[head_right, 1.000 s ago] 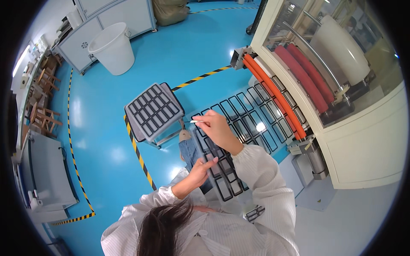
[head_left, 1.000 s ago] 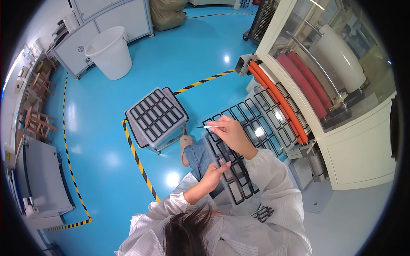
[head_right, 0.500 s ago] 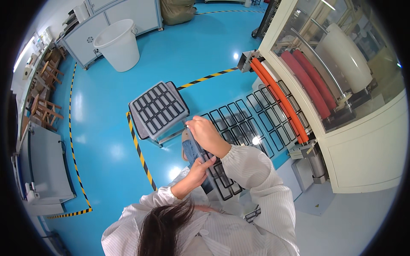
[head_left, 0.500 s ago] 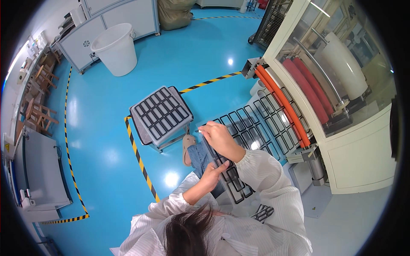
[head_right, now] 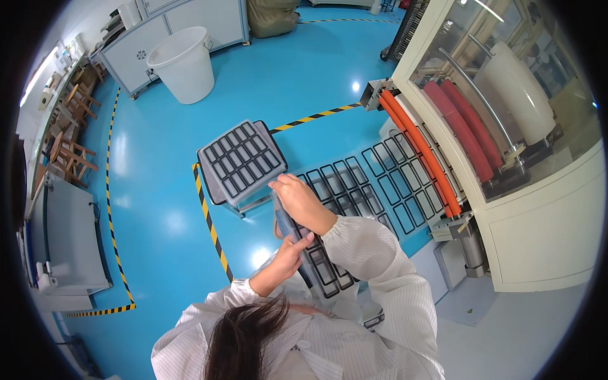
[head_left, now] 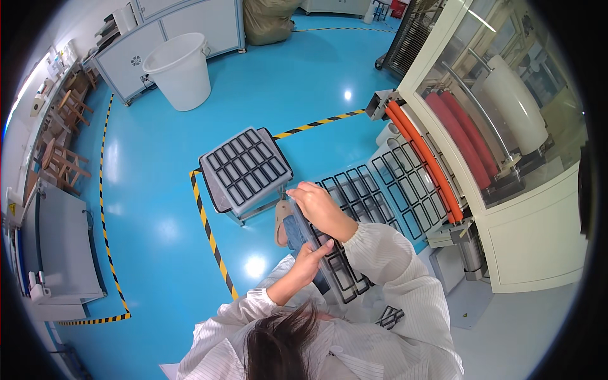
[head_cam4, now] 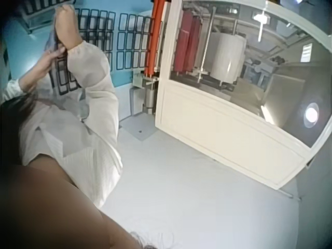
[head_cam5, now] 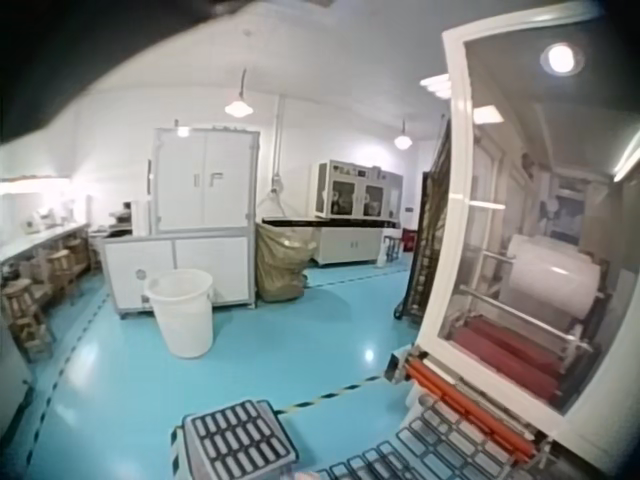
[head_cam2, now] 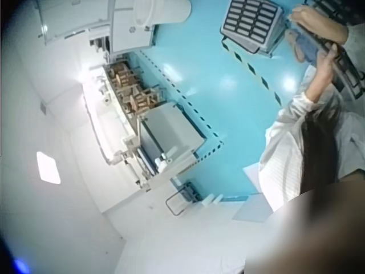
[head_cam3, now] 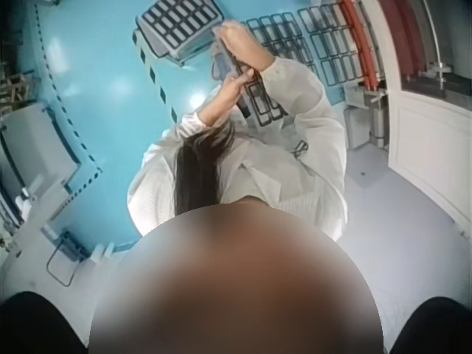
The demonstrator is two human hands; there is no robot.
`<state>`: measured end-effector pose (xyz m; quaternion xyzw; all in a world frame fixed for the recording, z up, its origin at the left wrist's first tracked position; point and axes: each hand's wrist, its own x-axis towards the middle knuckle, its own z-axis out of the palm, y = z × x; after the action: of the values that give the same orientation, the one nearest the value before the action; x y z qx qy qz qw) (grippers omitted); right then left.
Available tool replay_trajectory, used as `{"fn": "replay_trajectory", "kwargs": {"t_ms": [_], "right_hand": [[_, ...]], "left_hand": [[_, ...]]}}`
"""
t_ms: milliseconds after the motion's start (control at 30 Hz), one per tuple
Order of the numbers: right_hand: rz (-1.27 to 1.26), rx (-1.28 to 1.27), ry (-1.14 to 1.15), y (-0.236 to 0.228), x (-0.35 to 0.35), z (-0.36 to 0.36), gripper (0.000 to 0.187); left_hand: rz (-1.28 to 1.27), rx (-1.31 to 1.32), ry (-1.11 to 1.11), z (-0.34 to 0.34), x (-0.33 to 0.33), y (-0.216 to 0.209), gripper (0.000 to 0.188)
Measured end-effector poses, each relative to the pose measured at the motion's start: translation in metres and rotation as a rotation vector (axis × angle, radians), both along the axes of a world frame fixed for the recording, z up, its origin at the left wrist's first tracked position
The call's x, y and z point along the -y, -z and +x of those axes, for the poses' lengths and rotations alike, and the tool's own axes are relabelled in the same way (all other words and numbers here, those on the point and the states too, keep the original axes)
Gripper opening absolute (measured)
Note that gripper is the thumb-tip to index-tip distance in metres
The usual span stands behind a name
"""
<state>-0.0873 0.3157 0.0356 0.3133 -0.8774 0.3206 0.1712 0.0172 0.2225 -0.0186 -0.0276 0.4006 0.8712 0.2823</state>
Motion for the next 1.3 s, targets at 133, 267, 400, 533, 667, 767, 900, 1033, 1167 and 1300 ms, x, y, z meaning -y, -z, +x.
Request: {"fn": "replay_trajectory", "kwargs": {"t_ms": [133,267,400,533,667,767,900,1033,1167,1300], "right_hand": [[0.006,0.063,0.017,0.0,0.015,-0.017,0.022],[-0.153,0.011,0.087,-0.004,0.014,-0.031,0.017],[-0.367,0.066,0.207,-0.018,-0.019,-0.024,0.023],[-0.597,0.31,0.447,0.006,-0.081,-0.015,0.028],[-0.465,0.206,0.62,0.045,-0.123,-0.005,0.029],[-0.434,0.248,0.622,0.051,-0.122,0.005,0.028],[-0.2,0.161,0.637,0.048,-0.106,0.006,0.026],[-0.136,0.074,0.65,0.06,-0.103,0.004,0.024],[-0.138,0.058,0.618,0.061,-0.095,0.002,0.025],[-0.173,0.099,0.604,0.063,-0.089,0.006,0.024]], "left_hand": [[-0.002,0.054,0.042,-0.002,0.01,0.006,0.031],[-0.033,0.041,-0.048,-0.002,0.013,-0.002,0.027],[-0.061,0.069,-0.076,-0.009,0.023,-0.003,0.029],[-0.051,0.029,-0.039,-0.016,0.032,0.0,0.035],[-0.066,0.044,-0.054,-0.014,0.042,0.0,0.036],[-0.081,0.056,-0.049,-0.009,0.048,-0.007,0.037],[-0.117,0.049,-0.044,-0.007,0.054,-0.013,0.037],[-0.167,0.03,-0.03,-0.006,0.057,-0.019,0.036],[-0.189,0.027,-0.031,-0.004,0.065,-0.024,0.036],[-0.204,0.033,-0.043,-0.001,0.07,-0.029,0.035]]}}
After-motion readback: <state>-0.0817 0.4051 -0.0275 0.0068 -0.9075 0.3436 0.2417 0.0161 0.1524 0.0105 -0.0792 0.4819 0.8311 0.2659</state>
